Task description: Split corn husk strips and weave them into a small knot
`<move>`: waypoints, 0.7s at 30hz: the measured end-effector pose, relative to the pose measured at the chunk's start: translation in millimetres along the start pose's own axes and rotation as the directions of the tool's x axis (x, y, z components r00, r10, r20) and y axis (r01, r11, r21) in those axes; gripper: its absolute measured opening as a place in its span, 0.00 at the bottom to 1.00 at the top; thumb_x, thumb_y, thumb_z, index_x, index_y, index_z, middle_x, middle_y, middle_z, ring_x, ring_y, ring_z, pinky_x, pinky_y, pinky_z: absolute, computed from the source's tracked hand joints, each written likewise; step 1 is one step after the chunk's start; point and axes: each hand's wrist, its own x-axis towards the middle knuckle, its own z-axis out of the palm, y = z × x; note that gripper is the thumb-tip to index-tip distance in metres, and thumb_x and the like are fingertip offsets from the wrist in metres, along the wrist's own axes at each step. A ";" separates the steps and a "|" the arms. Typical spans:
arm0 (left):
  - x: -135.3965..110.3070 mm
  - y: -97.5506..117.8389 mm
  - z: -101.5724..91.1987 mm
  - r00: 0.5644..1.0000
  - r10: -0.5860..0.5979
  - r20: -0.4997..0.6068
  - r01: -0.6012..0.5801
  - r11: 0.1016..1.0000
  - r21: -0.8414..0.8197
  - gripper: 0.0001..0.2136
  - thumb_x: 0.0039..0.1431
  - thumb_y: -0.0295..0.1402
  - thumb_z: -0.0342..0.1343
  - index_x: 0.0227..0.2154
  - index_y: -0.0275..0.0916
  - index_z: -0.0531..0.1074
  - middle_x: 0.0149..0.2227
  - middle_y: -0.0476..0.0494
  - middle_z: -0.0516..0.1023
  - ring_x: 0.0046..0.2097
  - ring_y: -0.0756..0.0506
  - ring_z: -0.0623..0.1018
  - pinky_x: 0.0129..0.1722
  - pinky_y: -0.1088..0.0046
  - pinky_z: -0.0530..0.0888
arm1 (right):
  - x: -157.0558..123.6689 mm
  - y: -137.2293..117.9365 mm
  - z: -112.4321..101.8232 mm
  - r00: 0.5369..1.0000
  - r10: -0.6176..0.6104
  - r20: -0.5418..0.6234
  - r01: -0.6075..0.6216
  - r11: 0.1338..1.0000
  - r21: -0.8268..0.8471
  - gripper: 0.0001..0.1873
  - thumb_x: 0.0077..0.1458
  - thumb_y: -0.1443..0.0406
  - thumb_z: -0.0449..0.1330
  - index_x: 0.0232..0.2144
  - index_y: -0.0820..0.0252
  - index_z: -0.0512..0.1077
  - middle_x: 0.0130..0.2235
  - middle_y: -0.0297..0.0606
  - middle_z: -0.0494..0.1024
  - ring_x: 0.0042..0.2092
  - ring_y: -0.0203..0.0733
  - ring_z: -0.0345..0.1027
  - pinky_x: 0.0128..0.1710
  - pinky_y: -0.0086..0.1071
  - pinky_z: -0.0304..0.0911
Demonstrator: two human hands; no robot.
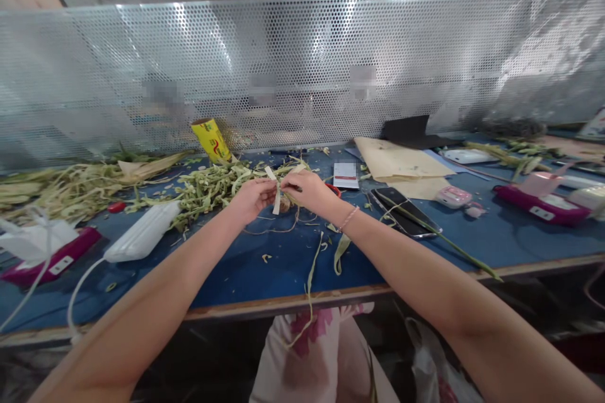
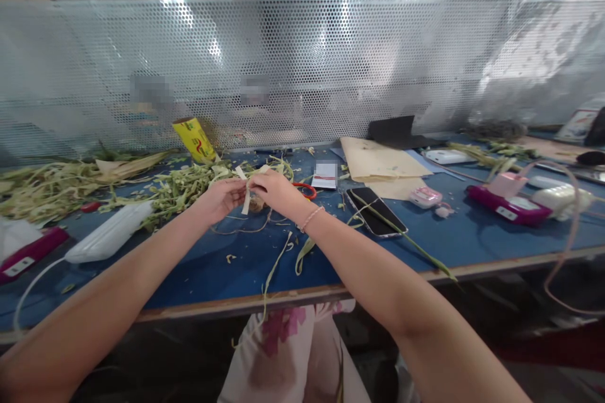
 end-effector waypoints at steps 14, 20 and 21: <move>-0.4 -8.2 6.0 0.987 0.152 0.060 -0.151 0.988 -0.015 0.07 0.41 0.28 0.60 0.20 0.33 0.67 0.17 0.49 0.70 0.21 0.52 0.69 0.23 0.76 0.66 | 0.7 1.9 -3.4 0.968 0.248 0.042 -0.249 0.925 0.286 0.04 0.50 0.65 0.54 0.26 0.60 0.64 0.25 0.32 0.71 0.28 0.34 0.69 0.28 0.27 0.61; -1.4 -10.6 5.1 0.955 0.270 0.120 -0.280 0.957 0.079 0.07 0.40 0.31 0.60 0.23 0.34 0.68 0.20 0.48 0.71 0.23 0.51 0.70 0.26 0.74 0.66 | 2.3 -1.6 -3.4 0.932 0.356 0.067 -0.358 0.878 0.318 0.05 0.51 0.66 0.51 0.25 0.59 0.61 0.25 0.32 0.71 0.26 0.34 0.70 0.26 0.27 0.62; -1.9 -10.4 5.1 0.952 0.283 0.117 -0.295 0.950 0.104 0.07 0.40 0.31 0.59 0.22 0.34 0.68 0.20 0.49 0.70 0.24 0.51 0.70 0.27 0.74 0.66 | 2.4 -2.1 -3.5 0.933 0.353 0.076 -0.358 0.877 0.319 0.04 0.51 0.66 0.52 0.25 0.59 0.61 0.25 0.31 0.71 0.26 0.34 0.70 0.25 0.27 0.62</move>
